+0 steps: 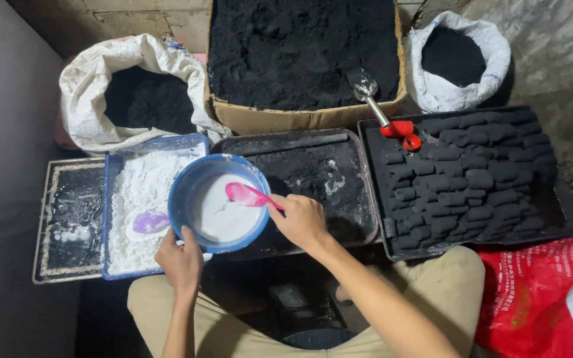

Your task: The person scoops a white liquid from a blue bowl using a pink spoon and pours it onto a tray of black powder. They then use both hands to mix the liquid into the powder, kneading and pressing the mixture to combine the ingredients.

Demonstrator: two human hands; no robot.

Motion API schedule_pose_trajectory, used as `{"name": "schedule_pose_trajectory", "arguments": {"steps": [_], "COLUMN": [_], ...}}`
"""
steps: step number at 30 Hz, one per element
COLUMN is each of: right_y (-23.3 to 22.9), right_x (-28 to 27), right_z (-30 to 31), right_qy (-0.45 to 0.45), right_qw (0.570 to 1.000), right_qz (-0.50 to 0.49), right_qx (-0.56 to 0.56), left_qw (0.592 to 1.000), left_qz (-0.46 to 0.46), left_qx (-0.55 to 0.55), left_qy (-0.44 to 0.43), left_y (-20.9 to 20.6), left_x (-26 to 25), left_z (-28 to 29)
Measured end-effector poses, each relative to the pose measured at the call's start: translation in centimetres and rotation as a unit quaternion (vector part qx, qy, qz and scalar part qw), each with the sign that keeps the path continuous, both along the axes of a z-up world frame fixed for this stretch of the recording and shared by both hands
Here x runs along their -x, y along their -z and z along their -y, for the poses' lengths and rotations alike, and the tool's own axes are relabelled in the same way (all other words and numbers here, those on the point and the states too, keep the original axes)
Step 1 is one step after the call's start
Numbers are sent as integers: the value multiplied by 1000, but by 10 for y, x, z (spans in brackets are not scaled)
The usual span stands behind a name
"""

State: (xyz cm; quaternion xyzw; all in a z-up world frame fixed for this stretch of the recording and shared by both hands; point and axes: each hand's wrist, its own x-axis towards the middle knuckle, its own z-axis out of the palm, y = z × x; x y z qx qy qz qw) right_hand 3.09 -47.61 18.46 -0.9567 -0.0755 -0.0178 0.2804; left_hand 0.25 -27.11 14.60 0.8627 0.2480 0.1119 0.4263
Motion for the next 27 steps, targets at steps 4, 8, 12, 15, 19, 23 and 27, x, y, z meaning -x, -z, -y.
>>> {"name": "schedule_pose_trajectory", "arguments": {"steps": [4,8,12,15,19,23,27], "right_y": [3,4,4,5,-17,-4,-15], "right_x": [2,1,-2,-2,3,7,11], "right_z": [10,10,12,13,7,5,5], "right_qy": [7,13,-4,-5,23,39,63], "right_qw": [1000,998,999,996,978,962,951], "right_qz": [-20,-45,-13,-84,-199,-243,-265], "right_qx": [12,29,29,-1,-67,-121,-144], "left_qw": [1000,998,996,994,995,994,994], "left_qz": [21,45,65,71,60,63,65], "left_qx": [11,12,-50,-70,-68,-69,-65], "left_qy": [19,34,26,37,46,52,56], "left_y": [-9,-7,30,29,26,18,16], "left_x": [-1,-3,-5,-4,-5,-6,-6], "left_z": [8,9,-1,3,8,13,11]}}
